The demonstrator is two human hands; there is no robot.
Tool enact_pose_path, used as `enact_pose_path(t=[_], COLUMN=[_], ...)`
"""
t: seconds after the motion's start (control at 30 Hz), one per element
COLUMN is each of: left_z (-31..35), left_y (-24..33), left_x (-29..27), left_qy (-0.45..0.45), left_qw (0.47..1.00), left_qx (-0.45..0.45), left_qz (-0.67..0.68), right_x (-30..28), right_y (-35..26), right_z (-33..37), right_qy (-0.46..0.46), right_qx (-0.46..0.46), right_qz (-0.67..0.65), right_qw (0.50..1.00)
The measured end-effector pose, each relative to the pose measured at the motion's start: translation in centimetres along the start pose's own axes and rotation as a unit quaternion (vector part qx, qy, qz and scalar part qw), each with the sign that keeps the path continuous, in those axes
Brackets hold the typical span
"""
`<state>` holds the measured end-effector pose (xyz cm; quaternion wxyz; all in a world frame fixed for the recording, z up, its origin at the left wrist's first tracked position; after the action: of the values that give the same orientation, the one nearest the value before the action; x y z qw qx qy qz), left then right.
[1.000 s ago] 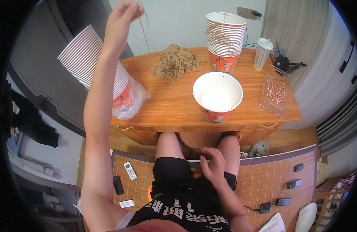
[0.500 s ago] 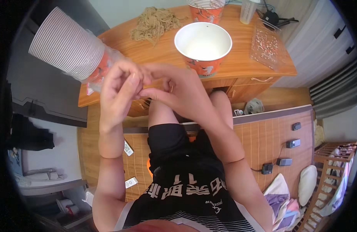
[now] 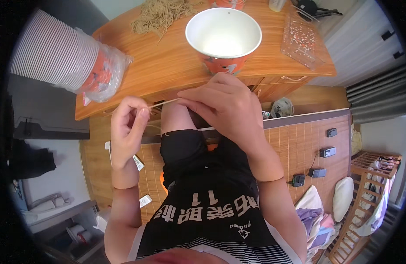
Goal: Wrapping rubber bands around paper bowls for packaging.
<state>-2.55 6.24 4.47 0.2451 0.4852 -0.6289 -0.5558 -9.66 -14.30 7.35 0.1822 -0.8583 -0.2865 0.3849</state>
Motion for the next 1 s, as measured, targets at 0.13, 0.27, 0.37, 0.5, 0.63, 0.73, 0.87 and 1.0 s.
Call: enact_pose_path(t=[0.13, 0.27, 0.37, 0.5, 0.63, 0.73, 0.87, 1.0], left_z=[1.0, 1.1, 1.5, 0.4, -1.0, -1.9, -2.7, -3.4], left_y=[0.5, -1.2, -4.4, -3.8, -3.3, -3.4, -3.5, -3.6], left_x=[-0.5, 0.9, 4.3, 4.9, 5.4, 5.7, 5.8, 6.0], left_qy=[-0.048, -0.035, -0.026, -0.044, 0.008, 0.006, 0.015, 0.011], left_qw=[0.980, 0.997, 0.971, 0.956, 0.975, 0.983, 0.984, 0.980], left_qx=[0.049, 0.053, -0.105, -0.064, -0.051, -0.052, -0.051, -0.075], left_qz=[-0.187, 0.047, 0.215, 0.284, 0.215, 0.178, 0.168, 0.182], right_x=[1.9, 4.0, 4.4, 3.1, 1.4, 0.5, -0.1, -0.8], right_y=[-1.1, -2.9, -2.7, -1.9, 0.2, 0.9, 2.0, 3.5], right_z=[-0.4, -0.3, -0.6, -1.2, -1.1, -1.2, -1.0, -1.1], right_qy=[-0.052, -0.105, -0.091, -0.063, 0.007, 0.017, 0.019, 0.035], right_qx=[-0.110, -0.234, -0.237, -0.232, -0.230, -0.210, -0.209, -0.130], right_qz=[0.013, 0.028, 0.017, 0.047, 0.054, 0.060, 0.061, 0.028], right_qw=[0.992, 0.966, 0.967, 0.969, 0.972, 0.976, 0.976, 0.991])
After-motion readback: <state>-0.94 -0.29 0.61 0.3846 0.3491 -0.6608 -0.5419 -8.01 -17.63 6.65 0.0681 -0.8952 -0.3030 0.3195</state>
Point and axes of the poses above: each hand's wrist, its own z-axis away from the middle knuckle, its own x-axis out of the palm, y = z × x, the point moved 7 cm from there along -z, towards the middle knuckle, and after that the axes turned 3 degrees about z, right-handed, at the moved point
